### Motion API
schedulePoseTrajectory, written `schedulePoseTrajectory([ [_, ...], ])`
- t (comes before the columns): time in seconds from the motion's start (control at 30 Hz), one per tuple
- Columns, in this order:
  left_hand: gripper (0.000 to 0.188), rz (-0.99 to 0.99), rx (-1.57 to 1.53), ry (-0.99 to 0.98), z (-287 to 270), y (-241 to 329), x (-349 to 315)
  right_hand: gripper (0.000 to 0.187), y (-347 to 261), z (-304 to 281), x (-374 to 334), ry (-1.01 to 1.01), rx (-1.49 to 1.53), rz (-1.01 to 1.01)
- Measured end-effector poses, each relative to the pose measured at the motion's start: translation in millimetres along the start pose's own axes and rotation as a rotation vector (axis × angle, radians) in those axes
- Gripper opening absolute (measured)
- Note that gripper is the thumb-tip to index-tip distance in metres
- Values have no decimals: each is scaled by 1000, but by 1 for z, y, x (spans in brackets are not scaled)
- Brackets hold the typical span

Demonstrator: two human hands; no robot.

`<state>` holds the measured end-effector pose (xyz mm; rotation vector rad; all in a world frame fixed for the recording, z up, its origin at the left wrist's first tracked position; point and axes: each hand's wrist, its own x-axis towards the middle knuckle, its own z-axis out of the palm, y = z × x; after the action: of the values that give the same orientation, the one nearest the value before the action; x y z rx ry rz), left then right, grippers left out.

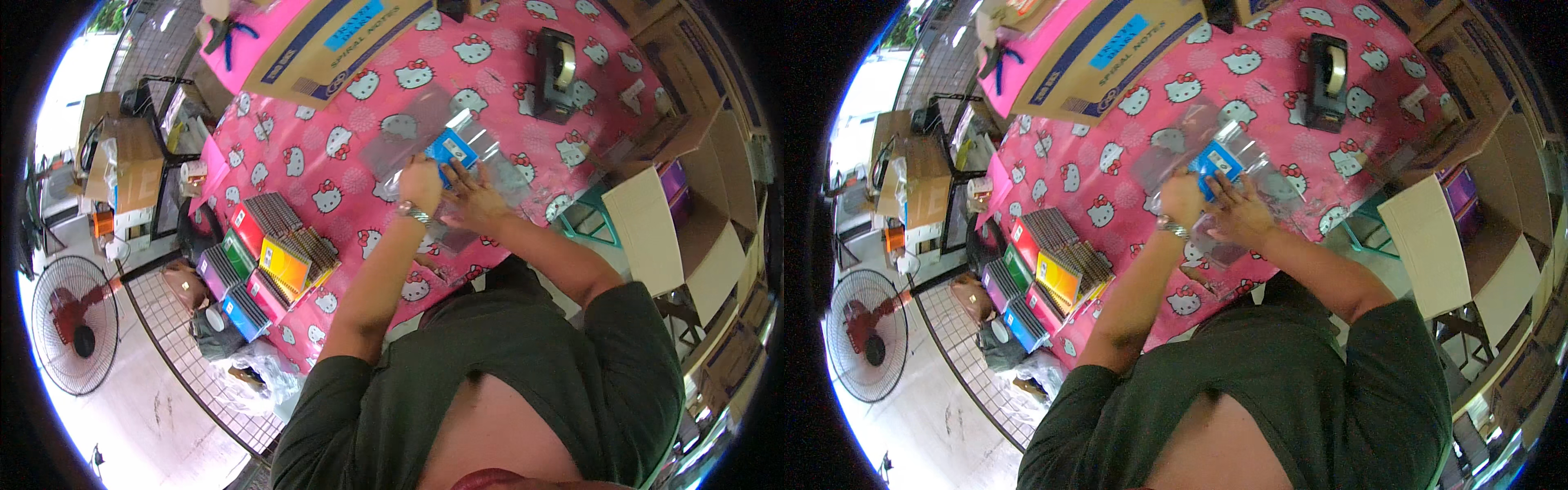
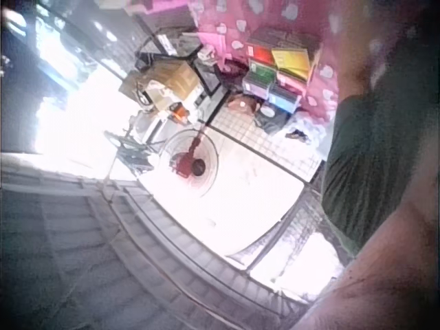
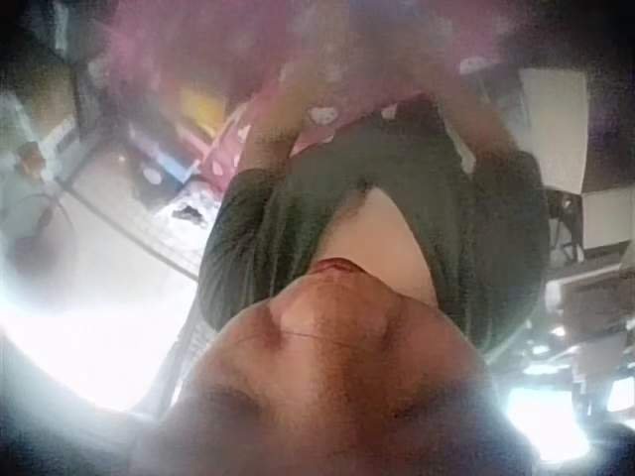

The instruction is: The person places small notebooks into plastic bags, seals each bag with tape from a dispenser, and places the packed items into a cardboard box.

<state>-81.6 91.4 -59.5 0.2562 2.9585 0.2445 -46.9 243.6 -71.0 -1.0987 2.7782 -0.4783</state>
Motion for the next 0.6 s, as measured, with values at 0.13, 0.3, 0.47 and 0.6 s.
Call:
schedulePoseTrajectory([
  [0.13, 17, 71, 66, -49, -5, 9, 1, 67, -8, 5, 19, -58, -6, 151],
  [0.3, 16, 43, 165, 64, 14, 8, -6, 46, 61, -24, 6, 269, 209, 155],
  [0.47, 24, 7, 156, -20, 19, 23, -7, 28, 214, -63, -27, 680, 980, 1201],
  [0.6, 42, -11, 84, -68, -5, 38, -15, 9, 205, -78, -24, 852, 1513, 1075],
])
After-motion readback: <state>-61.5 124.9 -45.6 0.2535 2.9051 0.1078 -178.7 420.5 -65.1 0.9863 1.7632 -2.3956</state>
